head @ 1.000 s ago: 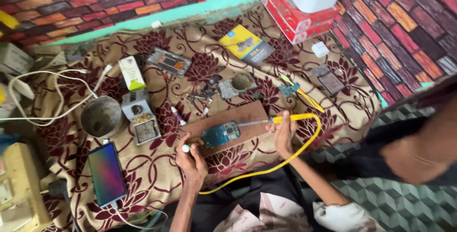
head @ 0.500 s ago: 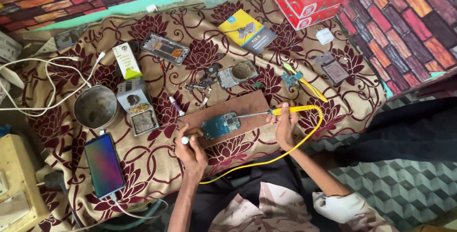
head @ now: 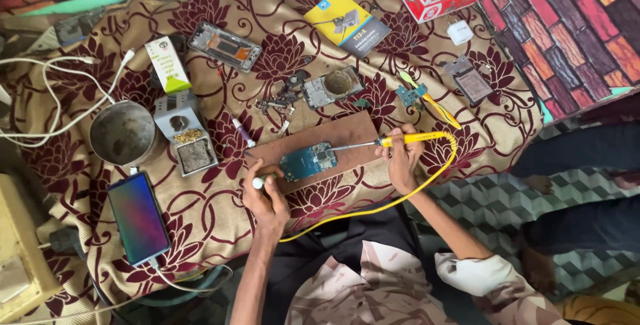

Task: The person uses a soldering iron and solder wire to work on a small blue circuit board placed on a wooden block. They repeatedly apply heat and solder to various points on the board while holding the components steady.

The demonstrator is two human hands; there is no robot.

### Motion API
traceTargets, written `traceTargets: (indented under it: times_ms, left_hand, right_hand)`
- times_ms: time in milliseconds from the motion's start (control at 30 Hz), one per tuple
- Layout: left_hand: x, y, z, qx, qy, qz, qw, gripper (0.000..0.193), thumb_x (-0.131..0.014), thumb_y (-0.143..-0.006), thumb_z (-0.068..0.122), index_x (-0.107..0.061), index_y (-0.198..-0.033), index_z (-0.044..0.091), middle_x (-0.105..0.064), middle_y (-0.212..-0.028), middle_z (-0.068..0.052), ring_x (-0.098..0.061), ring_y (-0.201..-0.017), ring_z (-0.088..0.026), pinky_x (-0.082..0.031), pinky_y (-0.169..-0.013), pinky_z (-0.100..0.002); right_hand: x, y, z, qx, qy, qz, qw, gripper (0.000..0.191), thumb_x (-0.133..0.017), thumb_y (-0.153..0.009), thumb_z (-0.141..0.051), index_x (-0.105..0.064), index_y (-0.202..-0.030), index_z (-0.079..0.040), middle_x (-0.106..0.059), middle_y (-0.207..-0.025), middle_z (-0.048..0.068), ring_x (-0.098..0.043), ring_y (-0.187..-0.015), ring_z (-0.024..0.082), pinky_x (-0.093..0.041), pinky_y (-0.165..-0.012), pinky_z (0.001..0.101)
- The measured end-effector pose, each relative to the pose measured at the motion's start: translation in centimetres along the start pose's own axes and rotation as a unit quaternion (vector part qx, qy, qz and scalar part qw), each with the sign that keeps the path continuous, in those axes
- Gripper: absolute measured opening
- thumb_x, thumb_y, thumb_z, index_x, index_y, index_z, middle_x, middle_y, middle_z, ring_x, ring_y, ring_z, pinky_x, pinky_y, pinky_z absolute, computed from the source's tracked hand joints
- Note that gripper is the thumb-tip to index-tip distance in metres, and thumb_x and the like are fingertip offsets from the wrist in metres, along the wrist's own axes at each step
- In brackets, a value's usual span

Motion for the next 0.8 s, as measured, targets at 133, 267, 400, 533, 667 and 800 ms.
traceTargets:
  times_ms: [133,267,400,533,667,800]
  left_hand:
    - [-0.2,-0.1,0.3,-0.016,-0.011,0.003,1.0,0.03,-0.044,-0.114,0.013,-0.045,-0.142,0.002,-0.071,-0.088,-0.008,-0.055,-0.057,-0.008,-0.044,-0.051,-0.025]
    - [-0.4,-0.4,0.3,-0.024,0.004,0.009,1.0,0.031,-0.045,-0.114,0.013,-0.045,-0.142,0.002,-0.07,-0.087,-0.008,-0.055,-0.058,-0.008,-0.044,-0.052,-0.025]
    - [-0.4,-0.4,0.2,-0.005,-0.009,0.008,1.0,0.035,-0.044,-0.113,0.012,-0.043,-0.146,0.0,-0.071,-0.086,-0.007,-0.055,-0.056,-0.007,-0.043,-0.05,-0.024]
    - [-0.4,-0.3,0.6,-0.009,-0.001,-0.004,1.0,0.038,-0.047,-0.112,0.009,-0.044,-0.149,-0.001,-0.072,-0.09,-0.009,-0.057,-0.059,-0.009,-0.044,-0.052,-0.026]
    - [-0.5,-0.6,0.6,-0.01,0.003,-0.008,1.0,0.04,-0.051,-0.107,0.006,-0.047,-0.146,-0.003,-0.074,-0.09,-0.01,-0.057,-0.056,-0.008,-0.044,-0.049,-0.024]
    - [-0.2,-0.6,0.2,0.041,0.002,-0.019,0.999,0.042,-0.053,-0.104,0.002,-0.049,-0.146,-0.005,-0.075,-0.092,-0.011,-0.057,-0.057,-0.011,-0.045,-0.051,-0.026]
  right_hand:
    - [-0.6,-0.6,-2.0,0.058,0.052,-0.046,0.996,0.016,-0.052,-0.106,-0.005,-0.051,-0.09,-0.002,-0.061,-0.069,0.008,-0.053,-0.054,0.01,-0.045,-0.049,0.0257]
    - [-2.7,-1.1,-6.5,0.153,0.226,-0.12,0.954,0.016,-0.06,-0.102,-0.007,-0.053,-0.088,-0.003,-0.064,-0.071,0.008,-0.05,-0.052,0.011,-0.039,-0.047,0.0266]
    - [-5.9,-0.7,-11.8,0.229,0.271,-0.27,0.895,0.016,-0.065,-0.101,-0.009,-0.054,-0.091,-0.003,-0.064,-0.079,0.007,-0.06,-0.064,0.014,-0.046,-0.055,0.0303]
    - [-6.9,-1.3,-14.0,0.224,0.339,-0.314,0.858,0.014,-0.071,-0.096,-0.01,-0.06,-0.094,-0.003,-0.065,-0.079,0.008,-0.062,-0.066,0.018,-0.046,-0.059,0.0336]
    - [-5.5,-1.4,-12.8,0.162,0.263,-0.26,0.915,0.016,-0.067,-0.099,-0.011,-0.06,-0.108,0.0,-0.068,-0.091,0.011,-0.065,-0.078,0.018,-0.051,-0.069,0.0313]
    - [-2.2,-2.1,-9.0,0.066,0.033,-0.074,0.994,0.02,-0.057,-0.108,-0.018,-0.052,-0.118,-0.002,-0.069,-0.093,0.009,-0.067,-0.083,0.013,-0.055,-0.075,0.0261]
Point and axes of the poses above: each hand's wrist, its own y-axis away from the middle knuckle, its own x-axis out of the back of the hand, z = x × y, the point moved 7 cm from there along -y, towards the middle knuckle
